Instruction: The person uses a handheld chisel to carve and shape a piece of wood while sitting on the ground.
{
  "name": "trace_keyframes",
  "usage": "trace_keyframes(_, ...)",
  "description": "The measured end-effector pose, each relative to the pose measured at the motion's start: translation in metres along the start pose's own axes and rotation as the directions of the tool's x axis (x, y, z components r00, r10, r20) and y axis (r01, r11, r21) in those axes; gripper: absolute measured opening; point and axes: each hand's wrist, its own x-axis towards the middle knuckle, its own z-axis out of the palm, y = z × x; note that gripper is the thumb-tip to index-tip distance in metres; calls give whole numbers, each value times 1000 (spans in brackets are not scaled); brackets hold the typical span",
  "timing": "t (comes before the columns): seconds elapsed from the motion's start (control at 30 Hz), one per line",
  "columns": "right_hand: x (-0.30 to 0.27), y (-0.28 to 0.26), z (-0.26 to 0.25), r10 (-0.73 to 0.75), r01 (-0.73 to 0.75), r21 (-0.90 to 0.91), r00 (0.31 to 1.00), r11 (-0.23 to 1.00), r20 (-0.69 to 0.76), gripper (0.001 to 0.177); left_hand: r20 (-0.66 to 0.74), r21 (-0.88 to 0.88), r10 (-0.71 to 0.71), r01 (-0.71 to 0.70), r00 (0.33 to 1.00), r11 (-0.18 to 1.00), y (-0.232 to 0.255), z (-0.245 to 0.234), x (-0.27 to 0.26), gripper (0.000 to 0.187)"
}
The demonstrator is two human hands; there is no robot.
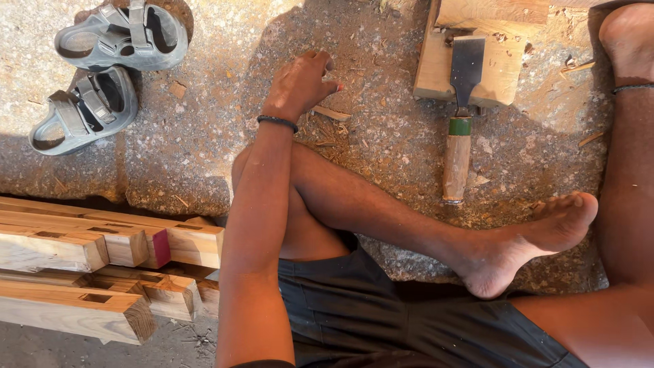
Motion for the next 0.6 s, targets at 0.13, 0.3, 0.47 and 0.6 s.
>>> trace_keyframes(0.13,-3,-19,2,-27,27,30,1000,999,-7,15,-5,-13,5,-5,1000,1000,-4,-5,-1,50)
trace_keyframes(0.3,-45,-26,1,-10,10,78,1000,997,-2,15,2,3,12,-12,1000,1000,-1,-3,2,47)
trace_keyframes(0.47,-89,-11,-18,1,-1,138,1000,990,1,15,32,45,-4,3,999,999,0,3,3,45)
trace_keyframes(0.6,-105,12,-49,-25,29,137,999,990,-27,15,41,65,27,-30,999,997,1,0,6,46)
